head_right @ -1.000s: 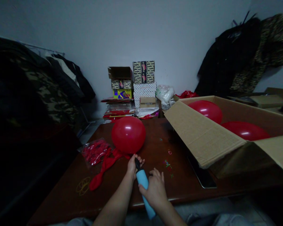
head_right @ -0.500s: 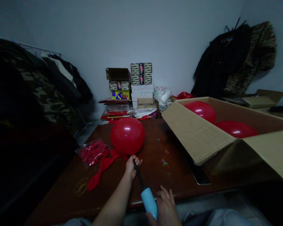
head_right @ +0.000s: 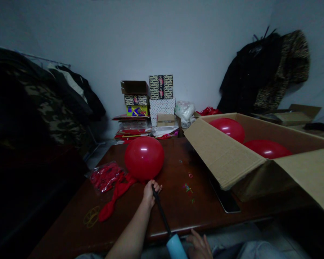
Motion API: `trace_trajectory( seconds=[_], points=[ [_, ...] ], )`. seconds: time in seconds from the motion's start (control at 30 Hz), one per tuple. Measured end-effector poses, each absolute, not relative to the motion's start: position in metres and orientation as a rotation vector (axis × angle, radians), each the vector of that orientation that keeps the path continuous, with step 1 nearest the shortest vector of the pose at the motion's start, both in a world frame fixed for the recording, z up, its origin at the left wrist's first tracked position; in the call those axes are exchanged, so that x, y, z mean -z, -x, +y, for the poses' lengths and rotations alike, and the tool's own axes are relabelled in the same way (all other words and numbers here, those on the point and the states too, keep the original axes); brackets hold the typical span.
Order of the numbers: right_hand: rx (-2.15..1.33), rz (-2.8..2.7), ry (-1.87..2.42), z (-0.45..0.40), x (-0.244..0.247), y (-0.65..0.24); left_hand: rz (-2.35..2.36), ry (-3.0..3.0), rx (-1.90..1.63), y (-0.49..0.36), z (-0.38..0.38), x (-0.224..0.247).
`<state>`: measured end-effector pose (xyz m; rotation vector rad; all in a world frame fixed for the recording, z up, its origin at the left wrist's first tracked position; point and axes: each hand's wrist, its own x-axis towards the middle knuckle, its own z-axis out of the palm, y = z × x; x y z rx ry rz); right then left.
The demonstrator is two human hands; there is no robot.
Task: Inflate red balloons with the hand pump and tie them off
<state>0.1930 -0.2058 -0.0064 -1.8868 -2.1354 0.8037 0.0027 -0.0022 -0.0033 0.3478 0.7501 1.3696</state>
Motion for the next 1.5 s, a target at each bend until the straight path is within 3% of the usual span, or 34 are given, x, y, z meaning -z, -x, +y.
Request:
trace_trajectory(
  seconds=[0.13,0.67,1.17,1.5],
  points=[
    [-0.847,-2.207,1.823,-0.197,-0.008,-0.185,0.738,-0.357,-1.362,-0.002,-0.001,0.004],
    [-0.486,-2.063,1.83,-0.109,-0.051,-0.123,0.674,-0.269,-1.371,0.0,0.002,-0.001],
    [-0.525,-2.122,1.881,-0.161,-0.044,-0.143,0.713,-0.337,-1.408,-0.004,-0.003,0.003],
    [-0.749,-2.25,1.821,-0.21,-0.003,-0.201,0.732,-0.323,-1.409,-0.004,-0.002,0.003]
  ],
)
